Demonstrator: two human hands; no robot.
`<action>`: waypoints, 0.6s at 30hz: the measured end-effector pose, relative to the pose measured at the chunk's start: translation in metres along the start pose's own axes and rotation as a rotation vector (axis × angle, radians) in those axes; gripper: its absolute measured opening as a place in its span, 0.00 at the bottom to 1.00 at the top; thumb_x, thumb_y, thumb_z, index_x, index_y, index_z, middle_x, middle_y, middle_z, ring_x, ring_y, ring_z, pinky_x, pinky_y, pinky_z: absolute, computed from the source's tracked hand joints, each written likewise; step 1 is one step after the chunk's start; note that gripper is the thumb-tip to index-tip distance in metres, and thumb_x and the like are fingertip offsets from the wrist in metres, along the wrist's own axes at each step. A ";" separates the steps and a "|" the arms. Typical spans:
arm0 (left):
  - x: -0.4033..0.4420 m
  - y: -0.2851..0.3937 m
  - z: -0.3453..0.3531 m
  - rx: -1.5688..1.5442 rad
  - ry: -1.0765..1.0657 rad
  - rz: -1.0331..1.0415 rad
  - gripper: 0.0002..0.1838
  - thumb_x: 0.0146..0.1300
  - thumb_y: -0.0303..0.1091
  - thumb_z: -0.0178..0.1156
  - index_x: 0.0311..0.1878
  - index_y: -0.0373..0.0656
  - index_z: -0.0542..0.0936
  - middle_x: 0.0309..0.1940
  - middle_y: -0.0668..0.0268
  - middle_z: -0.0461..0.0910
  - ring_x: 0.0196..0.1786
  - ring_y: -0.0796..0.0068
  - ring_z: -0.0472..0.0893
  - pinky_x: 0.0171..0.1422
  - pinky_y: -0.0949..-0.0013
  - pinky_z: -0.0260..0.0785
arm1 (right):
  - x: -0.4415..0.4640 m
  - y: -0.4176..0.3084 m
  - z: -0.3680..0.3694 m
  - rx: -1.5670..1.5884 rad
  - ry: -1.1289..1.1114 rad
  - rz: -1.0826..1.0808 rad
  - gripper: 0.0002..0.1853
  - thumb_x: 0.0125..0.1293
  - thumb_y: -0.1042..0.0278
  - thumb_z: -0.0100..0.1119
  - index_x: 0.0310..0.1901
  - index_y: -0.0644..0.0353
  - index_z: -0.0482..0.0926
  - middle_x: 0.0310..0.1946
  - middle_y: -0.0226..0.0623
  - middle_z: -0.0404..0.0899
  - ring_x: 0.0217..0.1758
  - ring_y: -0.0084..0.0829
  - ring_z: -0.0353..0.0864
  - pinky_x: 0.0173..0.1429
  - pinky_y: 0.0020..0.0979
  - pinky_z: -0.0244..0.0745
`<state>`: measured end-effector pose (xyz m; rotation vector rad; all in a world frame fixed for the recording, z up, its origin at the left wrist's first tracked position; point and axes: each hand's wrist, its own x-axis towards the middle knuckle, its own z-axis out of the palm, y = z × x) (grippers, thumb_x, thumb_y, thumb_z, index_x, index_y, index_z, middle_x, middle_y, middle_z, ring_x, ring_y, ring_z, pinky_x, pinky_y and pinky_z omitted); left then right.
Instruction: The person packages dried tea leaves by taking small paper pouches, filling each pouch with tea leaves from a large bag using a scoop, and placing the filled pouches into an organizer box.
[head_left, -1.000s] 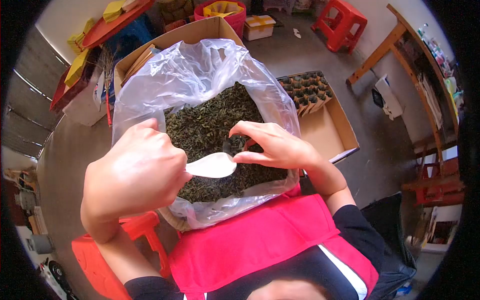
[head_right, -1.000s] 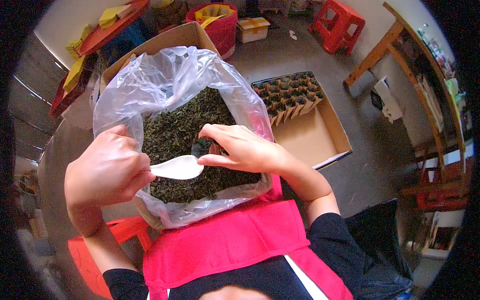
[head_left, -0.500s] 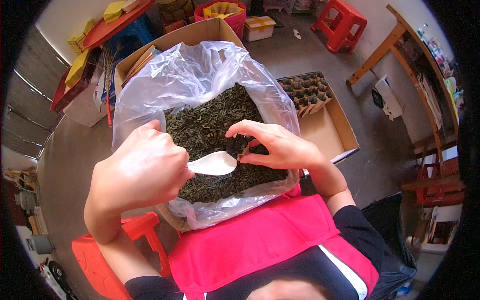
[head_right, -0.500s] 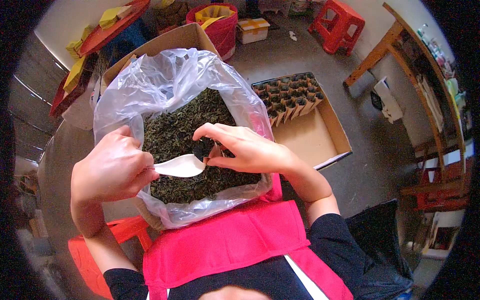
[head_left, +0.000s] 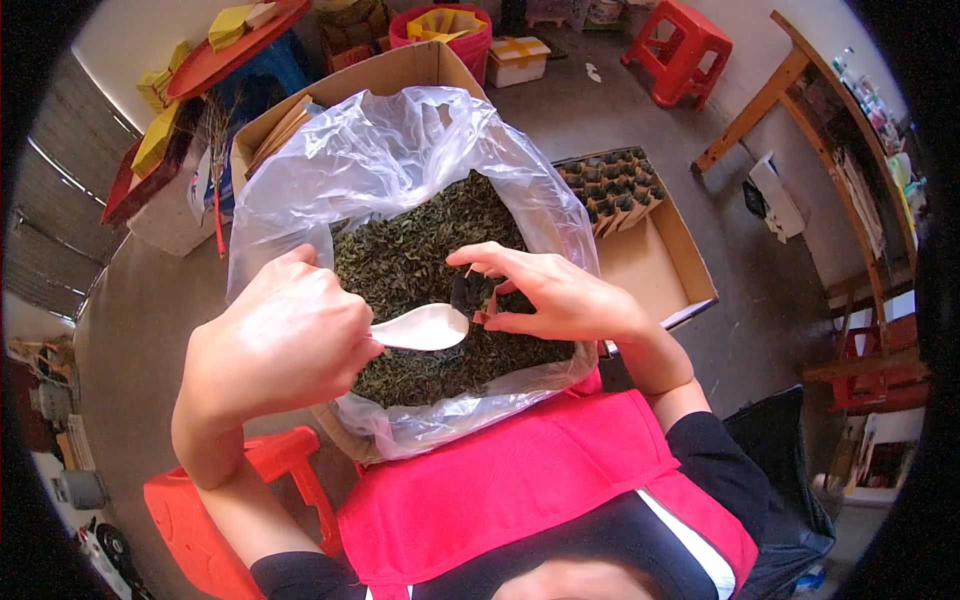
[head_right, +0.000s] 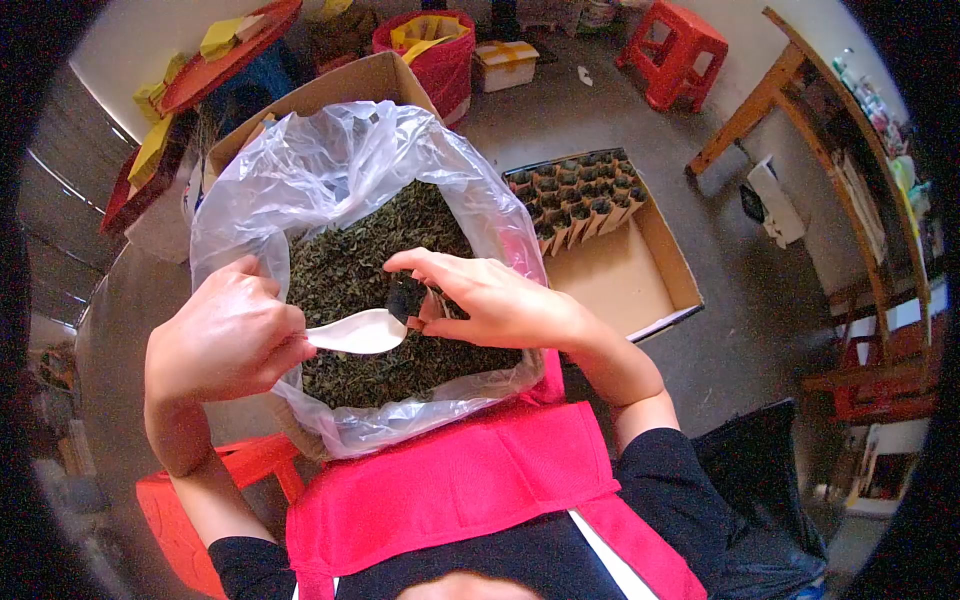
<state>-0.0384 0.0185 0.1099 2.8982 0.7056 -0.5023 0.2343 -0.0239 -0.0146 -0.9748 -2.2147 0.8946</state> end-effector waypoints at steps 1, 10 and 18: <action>-0.002 -0.001 0.000 0.008 -0.003 -0.003 0.14 0.58 0.42 0.66 0.22 0.45 0.82 0.18 0.58 0.78 0.30 0.53 0.81 0.47 0.54 0.69 | 0.000 0.002 0.000 -0.046 0.002 -0.025 0.28 0.65 0.70 0.66 0.65 0.60 0.68 0.51 0.43 0.79 0.46 0.35 0.88 0.55 0.38 0.79; -0.015 -0.001 0.002 0.042 0.003 -0.096 0.14 0.59 0.42 0.65 0.23 0.45 0.82 0.19 0.58 0.79 0.31 0.53 0.82 0.48 0.54 0.69 | -0.003 -0.023 -0.019 -0.002 0.198 -0.076 0.31 0.55 0.73 0.77 0.62 0.57 0.77 0.58 0.35 0.80 0.60 0.32 0.82 0.59 0.34 0.79; -0.015 0.003 0.006 0.015 0.006 -0.111 0.14 0.58 0.44 0.66 0.23 0.46 0.82 0.19 0.58 0.79 0.30 0.53 0.81 0.46 0.54 0.68 | -0.063 -0.042 -0.061 -0.027 0.679 0.046 0.33 0.54 0.78 0.76 0.63 0.56 0.76 0.54 0.35 0.82 0.57 0.27 0.82 0.55 0.31 0.82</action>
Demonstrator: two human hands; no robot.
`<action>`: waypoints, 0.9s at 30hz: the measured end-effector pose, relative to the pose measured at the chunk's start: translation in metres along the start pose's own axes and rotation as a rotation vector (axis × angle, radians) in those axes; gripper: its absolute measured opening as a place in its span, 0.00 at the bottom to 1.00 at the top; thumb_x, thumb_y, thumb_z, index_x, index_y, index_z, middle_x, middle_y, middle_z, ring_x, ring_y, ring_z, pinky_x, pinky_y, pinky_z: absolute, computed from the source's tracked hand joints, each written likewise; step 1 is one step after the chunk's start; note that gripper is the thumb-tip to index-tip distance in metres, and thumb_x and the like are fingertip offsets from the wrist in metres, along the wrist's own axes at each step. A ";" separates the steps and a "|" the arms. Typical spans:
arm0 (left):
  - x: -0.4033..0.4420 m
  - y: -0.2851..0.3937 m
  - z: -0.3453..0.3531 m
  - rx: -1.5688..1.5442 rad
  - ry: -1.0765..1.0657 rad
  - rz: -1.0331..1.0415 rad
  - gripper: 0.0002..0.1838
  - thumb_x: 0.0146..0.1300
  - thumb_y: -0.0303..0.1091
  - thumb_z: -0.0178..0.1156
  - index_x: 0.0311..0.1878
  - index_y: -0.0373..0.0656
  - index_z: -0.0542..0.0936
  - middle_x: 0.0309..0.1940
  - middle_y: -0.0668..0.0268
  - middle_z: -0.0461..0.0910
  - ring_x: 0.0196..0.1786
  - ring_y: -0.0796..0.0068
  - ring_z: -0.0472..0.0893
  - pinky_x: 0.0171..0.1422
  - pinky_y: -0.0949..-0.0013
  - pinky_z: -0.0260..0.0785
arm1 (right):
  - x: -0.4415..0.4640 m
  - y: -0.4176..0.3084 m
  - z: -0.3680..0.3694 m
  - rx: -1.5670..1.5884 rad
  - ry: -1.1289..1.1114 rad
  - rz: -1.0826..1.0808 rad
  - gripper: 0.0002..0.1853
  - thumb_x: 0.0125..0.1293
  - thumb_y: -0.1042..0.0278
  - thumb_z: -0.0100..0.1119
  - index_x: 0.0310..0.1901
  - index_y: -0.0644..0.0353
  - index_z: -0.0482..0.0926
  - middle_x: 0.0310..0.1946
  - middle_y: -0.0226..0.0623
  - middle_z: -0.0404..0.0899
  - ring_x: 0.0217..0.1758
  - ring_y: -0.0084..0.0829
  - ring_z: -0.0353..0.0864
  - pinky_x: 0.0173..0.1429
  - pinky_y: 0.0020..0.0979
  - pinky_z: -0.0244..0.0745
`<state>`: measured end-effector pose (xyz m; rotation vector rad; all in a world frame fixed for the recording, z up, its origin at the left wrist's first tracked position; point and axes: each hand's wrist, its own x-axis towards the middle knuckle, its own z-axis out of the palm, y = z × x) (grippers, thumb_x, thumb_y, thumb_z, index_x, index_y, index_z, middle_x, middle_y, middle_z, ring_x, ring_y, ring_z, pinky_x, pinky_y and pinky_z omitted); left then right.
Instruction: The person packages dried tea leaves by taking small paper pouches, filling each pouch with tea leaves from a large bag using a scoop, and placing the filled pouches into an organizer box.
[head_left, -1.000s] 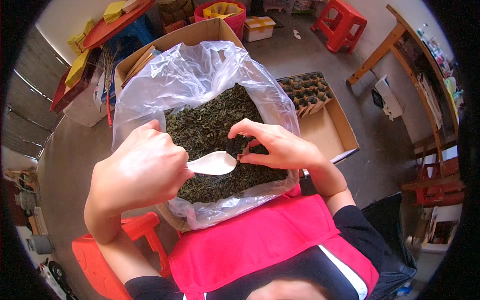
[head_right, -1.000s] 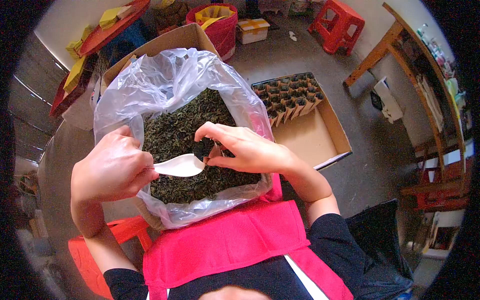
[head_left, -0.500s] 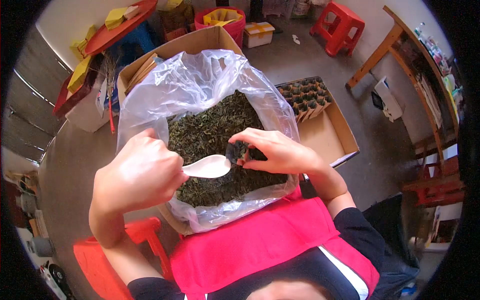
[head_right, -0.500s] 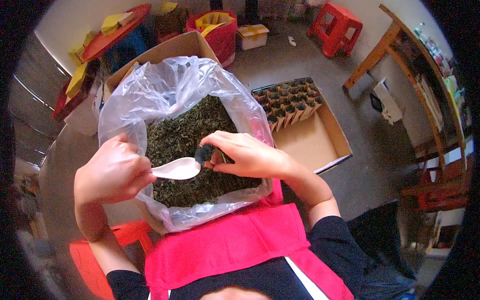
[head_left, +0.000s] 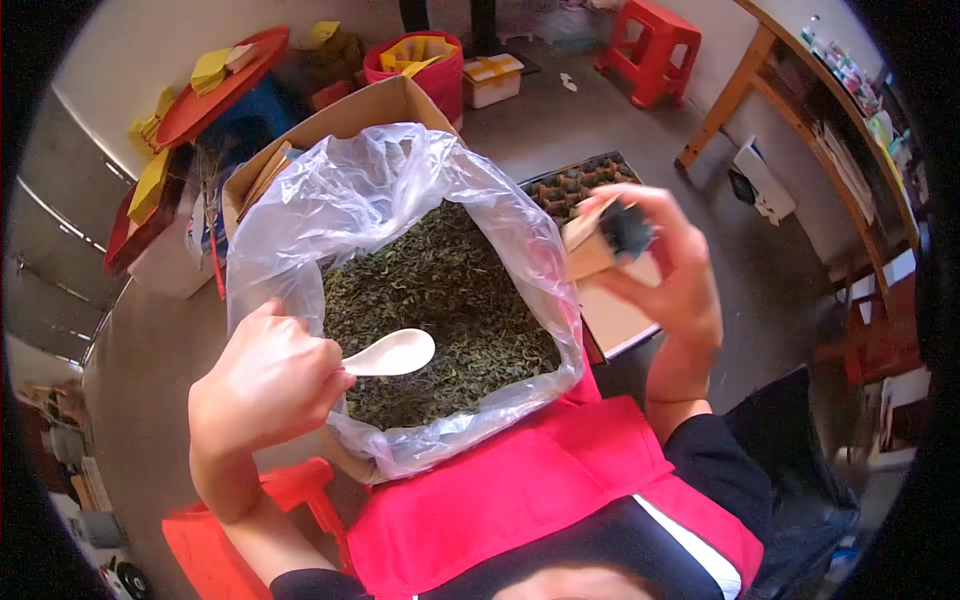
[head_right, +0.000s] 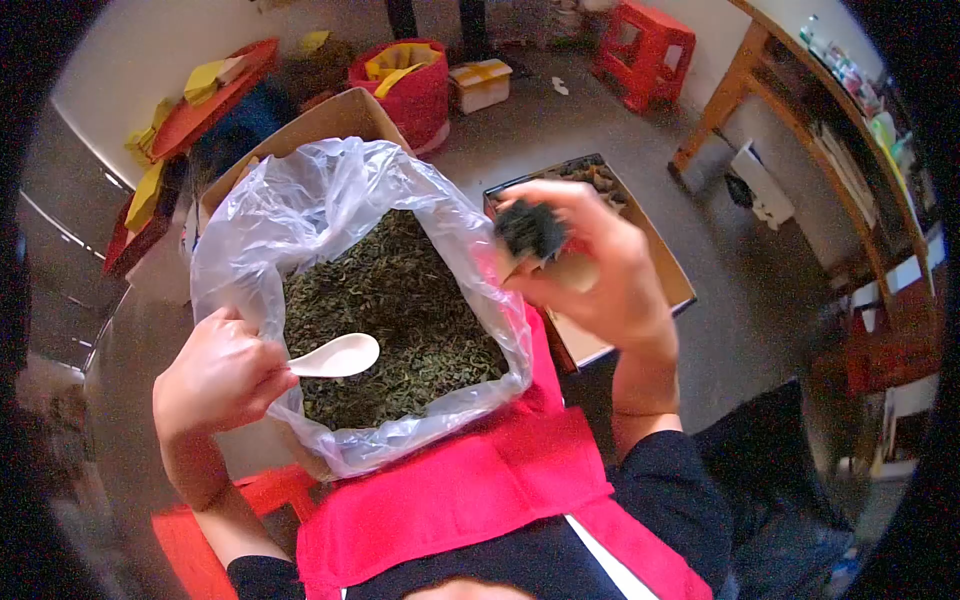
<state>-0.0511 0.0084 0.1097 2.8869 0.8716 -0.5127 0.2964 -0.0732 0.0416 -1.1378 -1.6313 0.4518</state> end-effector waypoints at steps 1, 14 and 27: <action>0.001 0.000 0.000 -0.014 0.011 0.006 0.14 0.58 0.44 0.66 0.22 0.46 0.82 0.19 0.58 0.79 0.30 0.53 0.81 0.46 0.54 0.68 | -0.005 0.005 -0.008 -0.010 0.097 0.008 0.33 0.54 0.80 0.75 0.63 0.55 0.76 0.54 0.34 0.81 0.56 0.25 0.82 0.55 0.29 0.82; 0.002 0.003 0.016 -0.053 0.058 -0.038 0.11 0.53 0.40 0.69 0.23 0.43 0.84 0.18 0.56 0.77 0.31 0.52 0.78 0.46 0.53 0.69 | -0.125 0.268 0.016 -0.259 0.249 0.577 0.30 0.54 0.67 0.78 0.56 0.60 0.72 0.43 0.43 0.85 0.47 0.37 0.87 0.53 0.39 0.81; 0.009 0.002 0.015 -0.055 0.076 -0.017 0.11 0.55 0.38 0.67 0.21 0.43 0.82 0.15 0.56 0.77 0.23 0.52 0.78 0.44 0.53 0.69 | -0.113 0.290 0.056 -0.366 0.165 0.582 0.31 0.50 0.67 0.76 0.55 0.60 0.71 0.41 0.47 0.82 0.47 0.44 0.85 0.53 0.41 0.80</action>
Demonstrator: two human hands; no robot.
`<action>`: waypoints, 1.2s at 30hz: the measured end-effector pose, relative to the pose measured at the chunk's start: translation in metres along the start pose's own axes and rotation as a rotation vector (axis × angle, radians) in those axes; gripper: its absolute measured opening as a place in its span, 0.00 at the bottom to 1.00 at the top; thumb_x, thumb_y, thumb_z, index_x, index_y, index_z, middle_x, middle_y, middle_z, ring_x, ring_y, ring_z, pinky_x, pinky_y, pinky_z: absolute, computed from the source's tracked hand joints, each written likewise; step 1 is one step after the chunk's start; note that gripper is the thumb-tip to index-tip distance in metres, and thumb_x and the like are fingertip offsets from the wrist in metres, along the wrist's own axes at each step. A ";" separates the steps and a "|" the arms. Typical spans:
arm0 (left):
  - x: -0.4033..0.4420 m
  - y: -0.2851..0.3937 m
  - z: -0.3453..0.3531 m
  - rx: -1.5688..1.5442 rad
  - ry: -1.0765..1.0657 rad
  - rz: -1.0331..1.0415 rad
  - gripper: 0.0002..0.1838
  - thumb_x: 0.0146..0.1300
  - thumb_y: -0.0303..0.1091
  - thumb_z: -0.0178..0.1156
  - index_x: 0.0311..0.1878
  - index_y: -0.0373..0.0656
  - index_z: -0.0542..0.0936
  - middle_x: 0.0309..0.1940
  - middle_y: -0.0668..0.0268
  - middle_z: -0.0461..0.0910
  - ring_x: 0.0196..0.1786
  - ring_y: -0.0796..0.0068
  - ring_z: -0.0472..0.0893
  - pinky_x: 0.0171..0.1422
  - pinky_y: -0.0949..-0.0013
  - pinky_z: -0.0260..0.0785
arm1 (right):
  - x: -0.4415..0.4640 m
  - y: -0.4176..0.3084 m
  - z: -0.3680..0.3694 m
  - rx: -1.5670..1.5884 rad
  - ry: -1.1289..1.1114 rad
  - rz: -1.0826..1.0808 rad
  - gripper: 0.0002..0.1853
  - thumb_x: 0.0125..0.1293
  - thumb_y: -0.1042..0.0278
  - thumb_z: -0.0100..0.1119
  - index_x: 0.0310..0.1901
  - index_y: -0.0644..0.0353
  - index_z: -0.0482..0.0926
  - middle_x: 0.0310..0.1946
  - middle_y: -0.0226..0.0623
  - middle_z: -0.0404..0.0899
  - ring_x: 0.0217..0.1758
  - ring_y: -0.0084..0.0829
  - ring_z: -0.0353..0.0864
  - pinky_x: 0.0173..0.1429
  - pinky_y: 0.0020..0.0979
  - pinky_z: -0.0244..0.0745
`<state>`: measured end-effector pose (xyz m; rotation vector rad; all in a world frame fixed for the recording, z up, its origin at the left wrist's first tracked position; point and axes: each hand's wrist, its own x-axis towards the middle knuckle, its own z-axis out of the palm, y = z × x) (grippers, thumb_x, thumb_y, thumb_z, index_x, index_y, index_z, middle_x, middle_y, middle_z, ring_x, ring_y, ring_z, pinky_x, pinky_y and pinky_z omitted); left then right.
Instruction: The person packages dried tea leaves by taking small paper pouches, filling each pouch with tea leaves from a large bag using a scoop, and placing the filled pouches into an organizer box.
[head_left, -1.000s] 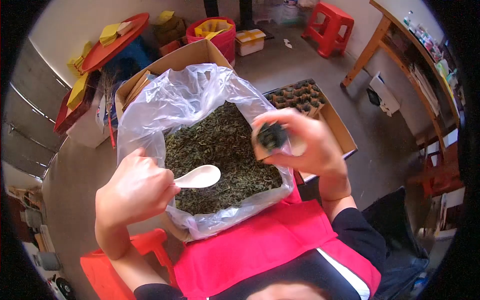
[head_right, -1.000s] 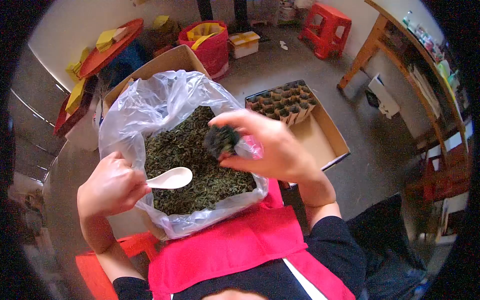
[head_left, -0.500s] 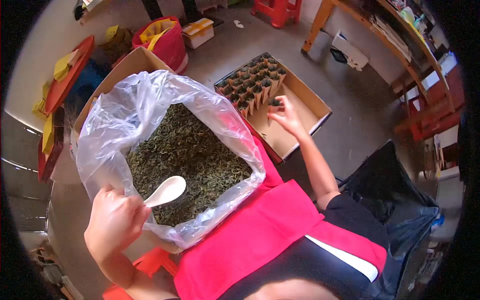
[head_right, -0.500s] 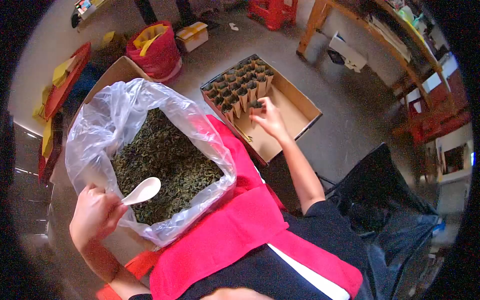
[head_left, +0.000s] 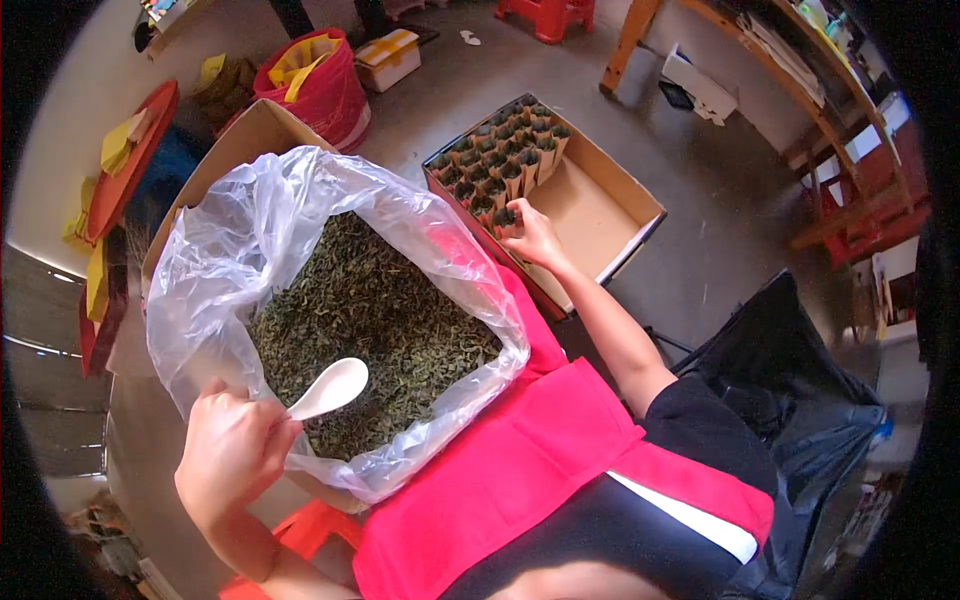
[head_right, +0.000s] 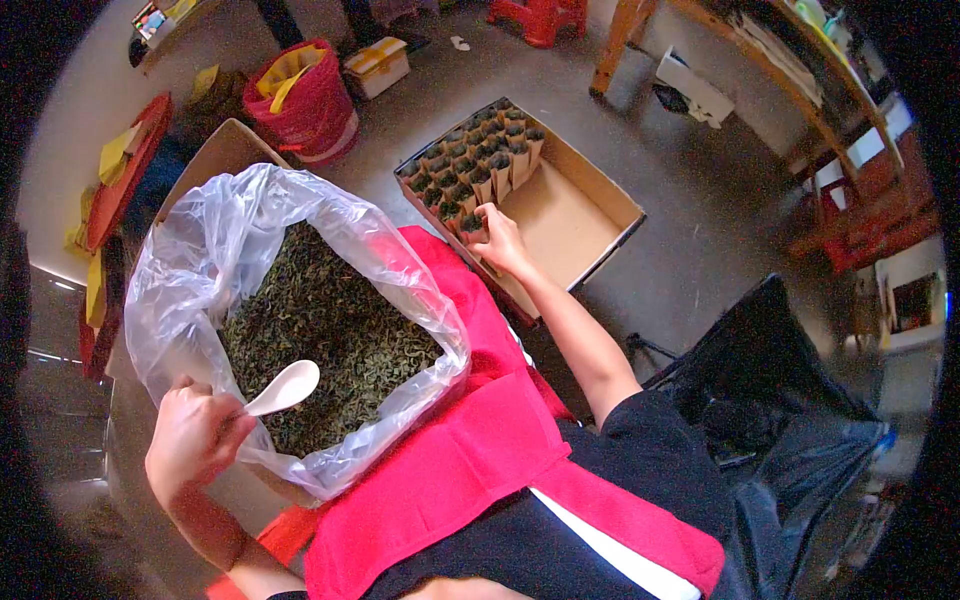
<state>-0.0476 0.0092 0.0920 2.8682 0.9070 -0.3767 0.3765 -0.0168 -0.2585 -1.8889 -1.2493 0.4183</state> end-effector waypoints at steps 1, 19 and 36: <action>0.000 0.000 0.001 -0.001 0.004 -0.003 0.11 0.55 0.38 0.67 0.21 0.43 0.82 0.15 0.57 0.77 0.23 0.52 0.78 0.44 0.53 0.69 | 0.000 0.007 0.002 -0.031 0.004 -0.030 0.29 0.52 0.66 0.75 0.55 0.60 0.72 0.43 0.47 0.83 0.49 0.43 0.86 0.54 0.41 0.80; 0.004 0.001 0.004 -0.006 -0.035 -0.028 0.12 0.55 0.38 0.68 0.21 0.42 0.82 0.16 0.55 0.78 0.25 0.50 0.79 0.44 0.53 0.70 | 0.001 0.012 0.010 0.060 0.055 0.028 0.25 0.50 0.74 0.71 0.50 0.62 0.72 0.42 0.47 0.84 0.49 0.43 0.86 0.55 0.39 0.80; 0.015 0.007 0.012 0.137 -0.214 -0.065 0.12 0.58 0.39 0.64 0.23 0.43 0.84 0.21 0.54 0.82 0.33 0.54 0.85 0.55 0.55 0.72 | 0.020 -0.130 -0.059 0.173 0.273 -0.200 0.08 0.66 0.78 0.61 0.46 0.61 0.81 0.38 0.38 0.86 0.41 0.29 0.88 0.47 0.30 0.81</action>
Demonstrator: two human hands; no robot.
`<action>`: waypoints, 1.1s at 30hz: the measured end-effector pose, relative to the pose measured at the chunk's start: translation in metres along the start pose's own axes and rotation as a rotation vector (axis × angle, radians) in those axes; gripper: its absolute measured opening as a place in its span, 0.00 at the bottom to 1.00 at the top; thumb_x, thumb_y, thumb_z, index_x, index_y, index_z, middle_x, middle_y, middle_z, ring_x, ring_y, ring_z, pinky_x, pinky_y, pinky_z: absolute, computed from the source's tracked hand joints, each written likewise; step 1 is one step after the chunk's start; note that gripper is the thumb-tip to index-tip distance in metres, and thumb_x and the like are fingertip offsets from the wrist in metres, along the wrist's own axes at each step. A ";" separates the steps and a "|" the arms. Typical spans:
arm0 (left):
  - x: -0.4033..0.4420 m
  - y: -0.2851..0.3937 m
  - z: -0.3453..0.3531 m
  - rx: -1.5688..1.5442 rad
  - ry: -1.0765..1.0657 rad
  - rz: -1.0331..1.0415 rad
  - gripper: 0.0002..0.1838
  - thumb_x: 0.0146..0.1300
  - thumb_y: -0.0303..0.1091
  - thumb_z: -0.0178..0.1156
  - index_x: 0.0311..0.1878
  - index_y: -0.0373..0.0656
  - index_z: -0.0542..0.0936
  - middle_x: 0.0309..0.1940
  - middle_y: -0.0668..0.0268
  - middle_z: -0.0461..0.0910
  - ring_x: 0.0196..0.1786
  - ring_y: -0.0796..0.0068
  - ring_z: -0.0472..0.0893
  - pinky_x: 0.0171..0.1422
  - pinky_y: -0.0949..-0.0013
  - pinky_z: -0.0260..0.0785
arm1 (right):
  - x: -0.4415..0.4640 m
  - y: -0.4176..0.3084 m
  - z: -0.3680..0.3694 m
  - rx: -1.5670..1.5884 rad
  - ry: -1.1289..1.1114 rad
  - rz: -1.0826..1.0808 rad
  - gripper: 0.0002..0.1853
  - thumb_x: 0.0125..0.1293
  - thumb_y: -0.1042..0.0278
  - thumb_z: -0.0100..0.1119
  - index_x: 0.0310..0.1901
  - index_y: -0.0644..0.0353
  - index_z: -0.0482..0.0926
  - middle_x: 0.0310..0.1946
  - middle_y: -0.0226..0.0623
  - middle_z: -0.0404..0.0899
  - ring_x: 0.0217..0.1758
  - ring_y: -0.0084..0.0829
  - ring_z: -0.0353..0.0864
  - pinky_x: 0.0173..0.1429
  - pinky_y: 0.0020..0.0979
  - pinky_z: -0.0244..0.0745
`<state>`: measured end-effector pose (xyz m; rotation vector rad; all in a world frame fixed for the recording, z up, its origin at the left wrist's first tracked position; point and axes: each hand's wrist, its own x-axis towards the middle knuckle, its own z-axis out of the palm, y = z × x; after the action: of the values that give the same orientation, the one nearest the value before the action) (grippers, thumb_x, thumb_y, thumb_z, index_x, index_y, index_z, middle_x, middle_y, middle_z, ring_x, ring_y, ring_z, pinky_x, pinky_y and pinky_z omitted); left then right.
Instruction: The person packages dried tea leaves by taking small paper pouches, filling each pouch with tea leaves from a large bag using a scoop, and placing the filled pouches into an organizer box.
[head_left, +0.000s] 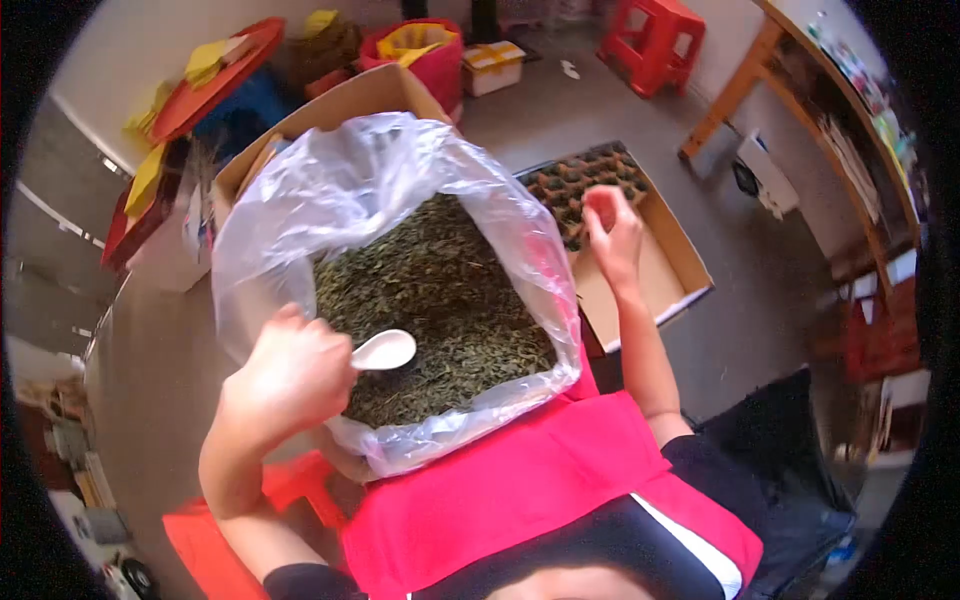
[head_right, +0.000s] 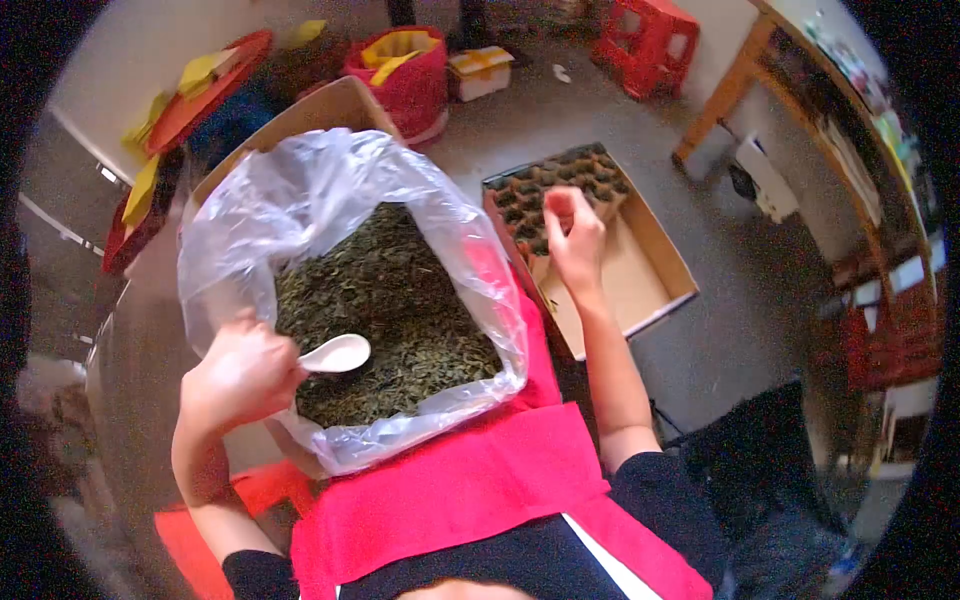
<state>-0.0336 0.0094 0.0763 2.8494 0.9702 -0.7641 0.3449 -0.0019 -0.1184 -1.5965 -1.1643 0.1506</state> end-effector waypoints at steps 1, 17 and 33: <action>0.003 0.004 0.002 0.011 0.032 0.001 0.12 0.58 0.38 0.64 0.23 0.42 0.84 0.21 0.54 0.82 0.33 0.55 0.85 0.56 0.55 0.72 | 0.016 -0.026 0.006 0.054 -0.008 -0.099 0.07 0.67 0.78 0.61 0.46 0.62 0.81 0.38 0.38 0.86 0.41 0.28 0.87 0.47 0.30 0.81; 0.069 0.027 0.034 -0.016 0.184 0.050 0.04 0.47 0.32 0.63 0.20 0.48 0.83 0.22 0.62 0.84 0.30 0.63 0.84 0.49 0.57 0.65 | 0.160 -0.168 0.167 -0.352 -0.926 -1.037 0.20 0.62 0.67 0.62 0.57 0.56 0.79 0.49 0.46 0.82 0.59 0.49 0.81 0.63 0.44 0.76; 0.086 0.035 0.063 0.013 0.517 0.138 0.07 0.60 0.32 0.59 0.28 0.40 0.79 0.19 0.62 0.79 0.29 0.62 0.81 0.47 0.58 0.65 | 0.153 -0.170 0.188 -0.148 -1.355 -0.828 0.21 0.63 0.70 0.60 0.59 0.56 0.80 0.48 0.46 0.87 0.50 0.42 0.87 0.57 0.39 0.79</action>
<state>0.0181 0.0178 -0.0234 3.1483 0.7849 -0.0118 0.2042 0.2233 0.0133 -0.8637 -2.8131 0.6587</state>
